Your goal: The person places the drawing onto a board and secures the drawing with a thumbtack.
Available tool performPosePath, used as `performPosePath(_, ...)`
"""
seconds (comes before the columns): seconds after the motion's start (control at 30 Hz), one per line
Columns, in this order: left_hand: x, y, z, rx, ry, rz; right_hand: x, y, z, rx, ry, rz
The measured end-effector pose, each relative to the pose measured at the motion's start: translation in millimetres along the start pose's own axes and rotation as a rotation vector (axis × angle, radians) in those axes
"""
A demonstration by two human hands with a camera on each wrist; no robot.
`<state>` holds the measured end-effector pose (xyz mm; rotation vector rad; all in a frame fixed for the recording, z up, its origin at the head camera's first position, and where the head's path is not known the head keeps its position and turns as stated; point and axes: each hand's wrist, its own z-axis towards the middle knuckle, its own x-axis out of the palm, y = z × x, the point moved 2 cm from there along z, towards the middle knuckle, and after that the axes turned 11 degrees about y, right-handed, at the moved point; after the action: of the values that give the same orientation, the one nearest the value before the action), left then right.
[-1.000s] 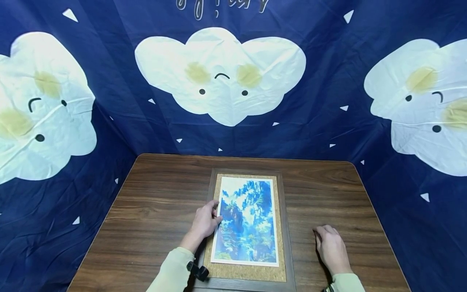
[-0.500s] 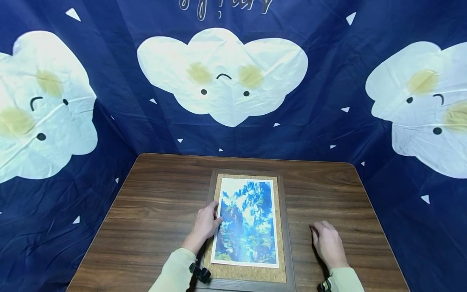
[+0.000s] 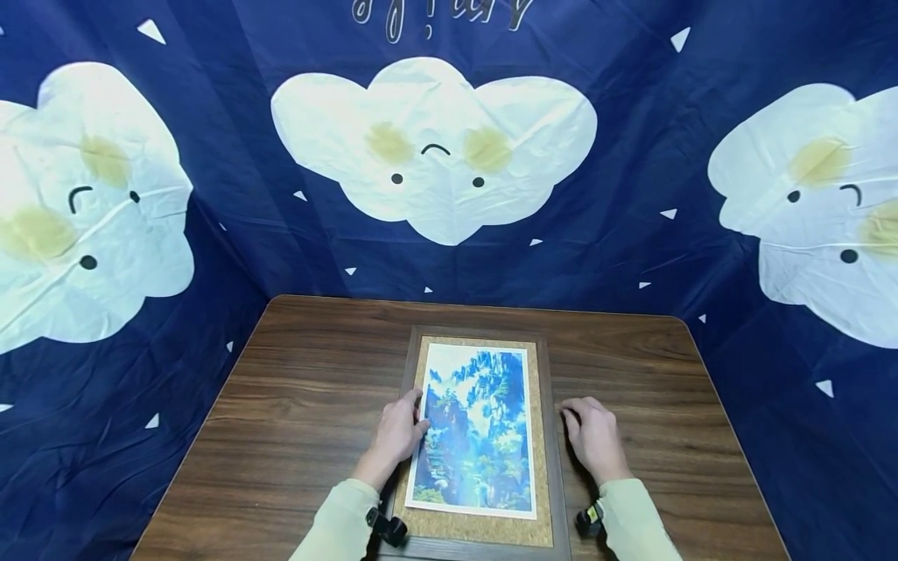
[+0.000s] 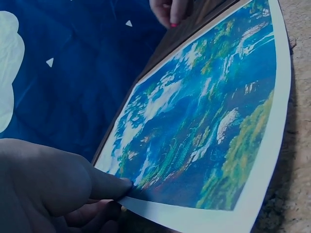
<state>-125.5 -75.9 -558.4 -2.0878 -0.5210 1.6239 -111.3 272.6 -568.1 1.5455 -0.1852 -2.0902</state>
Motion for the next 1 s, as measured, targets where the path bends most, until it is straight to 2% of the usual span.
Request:
performPosePath(0.3,1.3,0.4,0.1,0.023,-0.006,0.007,9.9,20.6,40.5,-0.004,0.063,0.073)
performPosePath(0.5,3.8,0.8,-0.9,0.022,-0.013,-0.005,21.4,30.8,60.7,-0.006,0.123,0.134)
performPosePath(0.67,5.2,2.2,-1.8,0.023,-0.003,-0.002,30.8,38.3,72.8,0.059,0.191,0.207)
performPosePath(1.0,1.0,1.7,-2.5,0.031,-0.008,0.014,44.4,48.2,94.4,0.145,0.238,0.306)
